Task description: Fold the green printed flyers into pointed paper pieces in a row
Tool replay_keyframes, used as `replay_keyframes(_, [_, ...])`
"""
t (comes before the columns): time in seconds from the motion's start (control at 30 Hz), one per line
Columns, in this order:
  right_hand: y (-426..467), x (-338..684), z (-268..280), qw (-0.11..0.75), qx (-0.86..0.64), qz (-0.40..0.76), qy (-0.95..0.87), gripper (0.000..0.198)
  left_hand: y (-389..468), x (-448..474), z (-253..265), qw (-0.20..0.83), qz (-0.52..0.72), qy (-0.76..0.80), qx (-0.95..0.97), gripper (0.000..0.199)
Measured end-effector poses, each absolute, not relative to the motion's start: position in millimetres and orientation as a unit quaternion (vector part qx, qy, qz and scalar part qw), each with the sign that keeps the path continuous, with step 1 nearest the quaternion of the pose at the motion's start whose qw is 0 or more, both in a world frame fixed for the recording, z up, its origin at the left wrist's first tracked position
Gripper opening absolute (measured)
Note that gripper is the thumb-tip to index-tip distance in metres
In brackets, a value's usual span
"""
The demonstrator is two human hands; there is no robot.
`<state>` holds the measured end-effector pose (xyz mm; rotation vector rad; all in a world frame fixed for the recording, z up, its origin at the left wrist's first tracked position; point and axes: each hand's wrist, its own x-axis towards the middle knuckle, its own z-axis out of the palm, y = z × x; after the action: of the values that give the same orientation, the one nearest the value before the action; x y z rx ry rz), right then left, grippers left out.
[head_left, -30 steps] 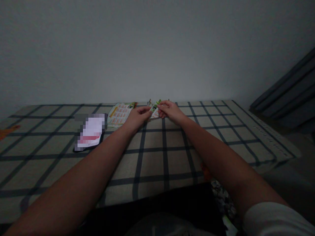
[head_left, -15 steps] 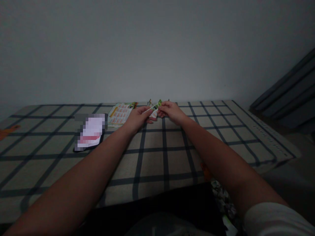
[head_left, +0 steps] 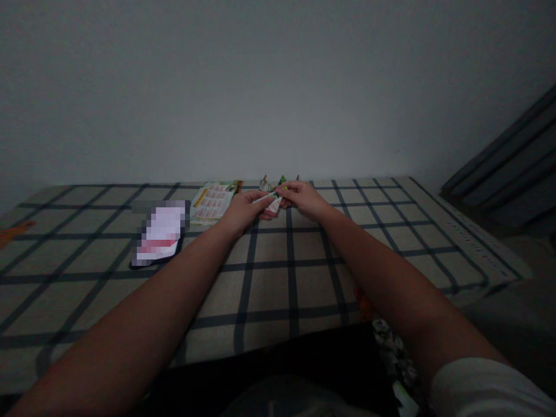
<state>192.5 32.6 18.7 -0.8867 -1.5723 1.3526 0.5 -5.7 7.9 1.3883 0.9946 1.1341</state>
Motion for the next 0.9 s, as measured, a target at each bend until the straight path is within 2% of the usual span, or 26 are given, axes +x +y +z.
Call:
replay_keyframes(0.23, [41, 192, 13, 0.483, -0.357, 0.533, -0.596, 0.013, 2, 0, 6, 0.549, 0.527, 0.404, 0.508, 0.030])
replay_keyframes(0.53, [36, 188, 16, 0.486, -0.356, 0.540, -0.587, 0.010, -5, 3, 12, 0.507, 0.547, 0.432, 0.507, 0.025])
replay_keyframes(0.67, [37, 188, 17, 0.495, -0.353, 0.544, -0.578, 0.008, -2, 3, 11, 0.533, 0.547, 0.420, 0.490, 0.024])
replay_keyframes(0.9, [39, 191, 17, 0.542, -0.351, 0.538, -0.542, 0.014, -1, 3, 15, 0.585, 0.582, 0.378, 0.419, 0.010])
